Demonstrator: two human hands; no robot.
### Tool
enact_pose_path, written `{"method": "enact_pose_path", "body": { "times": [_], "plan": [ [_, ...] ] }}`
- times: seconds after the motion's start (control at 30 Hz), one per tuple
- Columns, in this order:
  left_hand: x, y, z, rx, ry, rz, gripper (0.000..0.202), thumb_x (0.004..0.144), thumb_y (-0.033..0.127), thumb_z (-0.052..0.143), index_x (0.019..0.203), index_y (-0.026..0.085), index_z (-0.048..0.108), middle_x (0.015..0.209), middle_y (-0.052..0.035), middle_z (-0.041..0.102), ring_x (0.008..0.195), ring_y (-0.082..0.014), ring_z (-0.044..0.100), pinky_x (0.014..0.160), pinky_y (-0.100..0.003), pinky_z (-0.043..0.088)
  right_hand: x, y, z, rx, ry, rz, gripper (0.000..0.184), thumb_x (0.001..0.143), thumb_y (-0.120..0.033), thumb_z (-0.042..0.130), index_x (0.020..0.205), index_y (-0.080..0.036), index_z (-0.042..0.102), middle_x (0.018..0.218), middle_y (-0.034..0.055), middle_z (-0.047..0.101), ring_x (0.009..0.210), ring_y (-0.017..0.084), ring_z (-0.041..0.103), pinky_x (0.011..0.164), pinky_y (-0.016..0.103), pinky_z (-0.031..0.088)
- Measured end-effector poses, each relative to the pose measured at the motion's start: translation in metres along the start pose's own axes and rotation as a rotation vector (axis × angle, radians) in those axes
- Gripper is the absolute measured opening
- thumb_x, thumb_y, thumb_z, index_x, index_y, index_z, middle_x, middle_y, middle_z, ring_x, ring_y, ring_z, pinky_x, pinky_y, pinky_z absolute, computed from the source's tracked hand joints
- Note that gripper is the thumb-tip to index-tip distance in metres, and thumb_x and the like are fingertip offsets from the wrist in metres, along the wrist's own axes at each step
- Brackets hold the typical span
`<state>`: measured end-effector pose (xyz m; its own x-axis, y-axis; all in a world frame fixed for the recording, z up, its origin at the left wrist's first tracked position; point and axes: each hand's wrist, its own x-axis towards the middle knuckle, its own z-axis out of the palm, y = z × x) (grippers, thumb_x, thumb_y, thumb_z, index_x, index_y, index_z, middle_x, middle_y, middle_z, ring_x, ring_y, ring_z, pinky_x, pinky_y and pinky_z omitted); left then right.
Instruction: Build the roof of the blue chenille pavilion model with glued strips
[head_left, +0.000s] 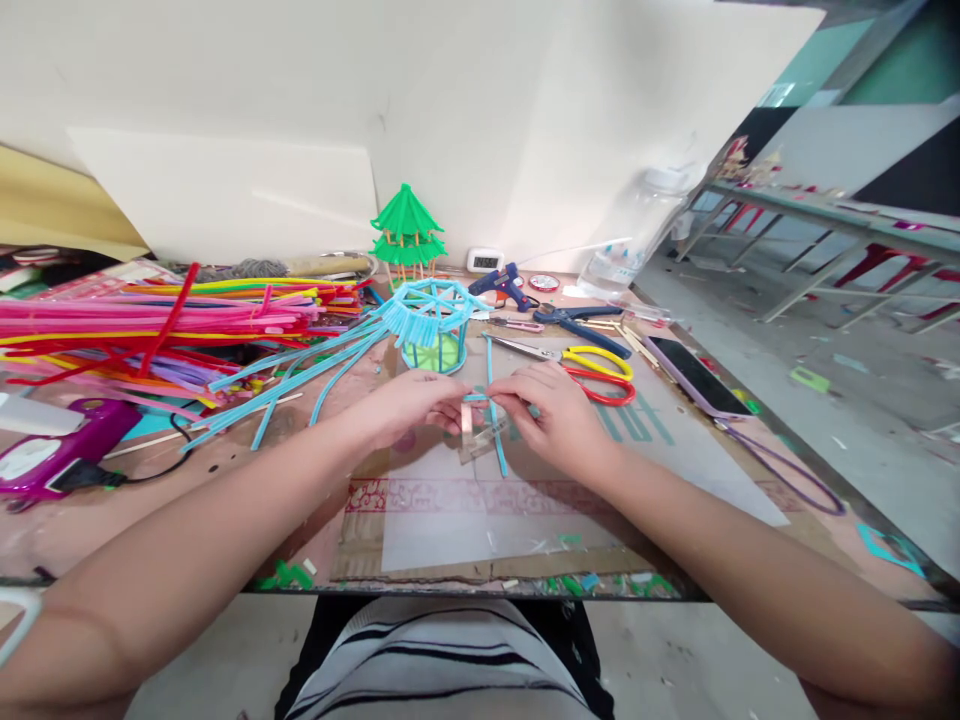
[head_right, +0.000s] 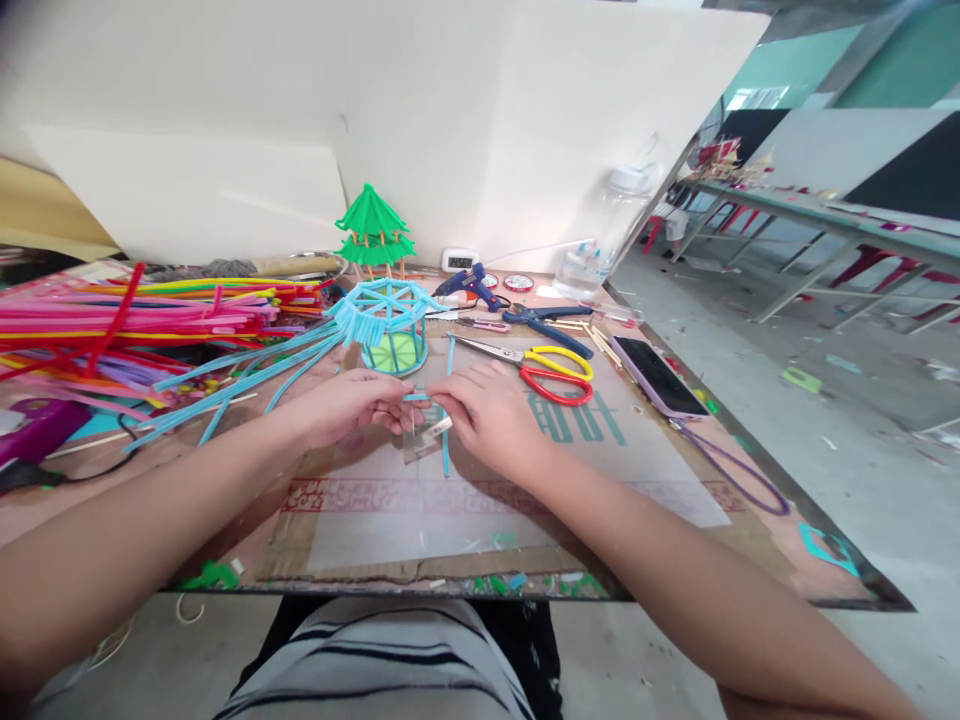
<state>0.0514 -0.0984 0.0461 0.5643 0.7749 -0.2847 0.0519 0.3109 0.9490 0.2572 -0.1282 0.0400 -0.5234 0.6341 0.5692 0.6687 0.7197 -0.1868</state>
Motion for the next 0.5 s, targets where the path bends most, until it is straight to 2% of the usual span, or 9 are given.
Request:
{"method": "enact_pose_path", "body": {
  "times": [0.1, 0.27, 0.4, 0.5],
  "plan": [
    [-0.0022, 0.001, -0.0008, 0.034, -0.021, 0.015, 0.038, 0.078, 0.046, 0.067, 0.077, 0.009, 0.072, 0.075, -0.0108, 0.07, 0.067, -0.0147, 0.063, 0.069, -0.028, 0.048, -0.0001, 0.0005, 0.0011, 0.018, 0.0, 0.023, 0.017, 0.095, -0.025, 0.048, 0.095, -0.021, 0.065, 0.082, 0.0048, 0.07, 0.078, 0.019, 0.059, 0.075, 0.035, 0.039],
    [-0.0038, 0.0005, -0.0029, 0.128, -0.061, 0.052, 0.028, 0.075, 0.038, 0.071, 0.08, 0.01, 0.073, 0.082, -0.0097, 0.071, 0.068, -0.0127, 0.062, 0.07, -0.027, 0.047, 0.0003, 0.0007, 0.0016, 0.035, -0.001, 0.027, 0.016, 0.094, -0.023, 0.05, 0.096, -0.022, 0.066, 0.084, 0.0042, 0.071, 0.079, 0.019, 0.06, 0.076, 0.035, 0.04],
    [-0.0027, 0.0016, -0.0037, 0.077, -0.049, 0.032, 0.025, 0.076, 0.034, 0.068, 0.077, 0.009, 0.074, 0.079, -0.0109, 0.072, 0.068, -0.0138, 0.062, 0.069, -0.028, 0.048, 0.0, 0.0, 0.0012, 0.049, -0.001, 0.024, 0.015, 0.093, -0.022, 0.051, 0.095, -0.021, 0.065, 0.085, 0.0039, 0.071, 0.08, 0.019, 0.06, 0.076, 0.035, 0.041],
    [-0.0015, 0.0024, -0.0054, 0.025, -0.049, -0.011, 0.025, 0.074, 0.033, 0.068, 0.081, 0.009, 0.074, 0.082, -0.0116, 0.073, 0.068, -0.0148, 0.064, 0.07, -0.029, 0.049, -0.0004, -0.0005, 0.0013, 0.067, -0.005, 0.045, 0.014, 0.092, -0.021, 0.052, 0.095, -0.02, 0.066, 0.085, 0.0039, 0.072, 0.08, 0.019, 0.061, 0.077, 0.035, 0.041]
  ]
}}
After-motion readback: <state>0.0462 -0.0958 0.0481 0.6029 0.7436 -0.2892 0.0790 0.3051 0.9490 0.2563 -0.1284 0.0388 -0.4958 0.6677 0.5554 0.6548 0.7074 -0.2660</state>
